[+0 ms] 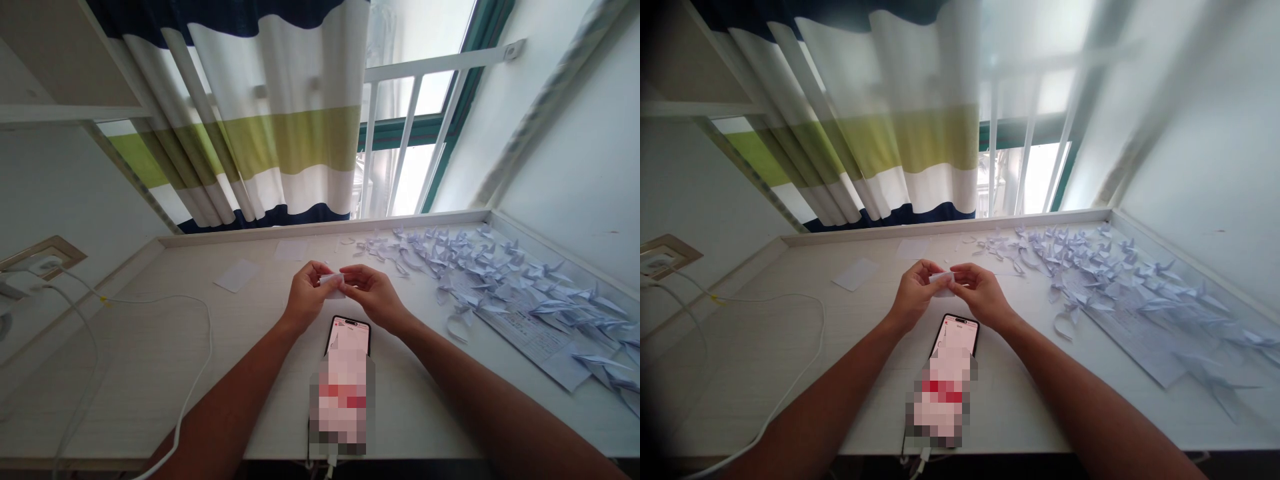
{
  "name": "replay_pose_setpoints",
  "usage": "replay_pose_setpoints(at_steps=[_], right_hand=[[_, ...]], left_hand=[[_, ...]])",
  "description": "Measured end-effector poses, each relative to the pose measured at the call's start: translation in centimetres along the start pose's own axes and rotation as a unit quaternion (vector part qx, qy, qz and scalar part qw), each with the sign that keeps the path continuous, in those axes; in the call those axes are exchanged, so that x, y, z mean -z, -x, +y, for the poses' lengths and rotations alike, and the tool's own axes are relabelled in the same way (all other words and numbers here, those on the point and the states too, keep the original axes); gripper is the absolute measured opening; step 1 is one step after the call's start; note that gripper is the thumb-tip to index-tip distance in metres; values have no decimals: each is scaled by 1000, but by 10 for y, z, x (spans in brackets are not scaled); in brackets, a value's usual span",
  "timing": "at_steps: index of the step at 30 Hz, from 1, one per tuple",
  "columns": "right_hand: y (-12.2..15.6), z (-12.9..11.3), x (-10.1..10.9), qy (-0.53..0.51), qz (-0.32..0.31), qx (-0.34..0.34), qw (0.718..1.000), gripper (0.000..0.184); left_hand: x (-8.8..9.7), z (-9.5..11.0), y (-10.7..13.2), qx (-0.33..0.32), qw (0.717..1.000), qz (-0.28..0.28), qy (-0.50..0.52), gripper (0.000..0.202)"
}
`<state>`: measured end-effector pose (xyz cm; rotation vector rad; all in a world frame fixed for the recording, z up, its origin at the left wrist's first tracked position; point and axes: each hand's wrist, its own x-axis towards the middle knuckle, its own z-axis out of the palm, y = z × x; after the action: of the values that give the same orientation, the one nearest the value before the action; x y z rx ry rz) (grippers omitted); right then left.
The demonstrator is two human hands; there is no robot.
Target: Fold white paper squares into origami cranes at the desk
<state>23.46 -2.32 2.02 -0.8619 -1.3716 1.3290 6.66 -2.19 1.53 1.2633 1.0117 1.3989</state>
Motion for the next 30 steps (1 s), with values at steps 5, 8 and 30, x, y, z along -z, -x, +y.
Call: replay_pose_setpoints(at_steps=[5, 8, 30], right_hand=[[-2, 0, 4, 1, 57, 16, 998, 39], [-2, -2, 6, 32, 48, 15, 998, 38], [-2, -8, 3, 129, 33, 31, 991, 42]], left_hand=[[0, 4, -1, 35, 998, 17, 41, 37], [2, 3, -1, 36, 998, 19, 43, 43], [-4, 1, 8, 89, 988, -127, -20, 49]])
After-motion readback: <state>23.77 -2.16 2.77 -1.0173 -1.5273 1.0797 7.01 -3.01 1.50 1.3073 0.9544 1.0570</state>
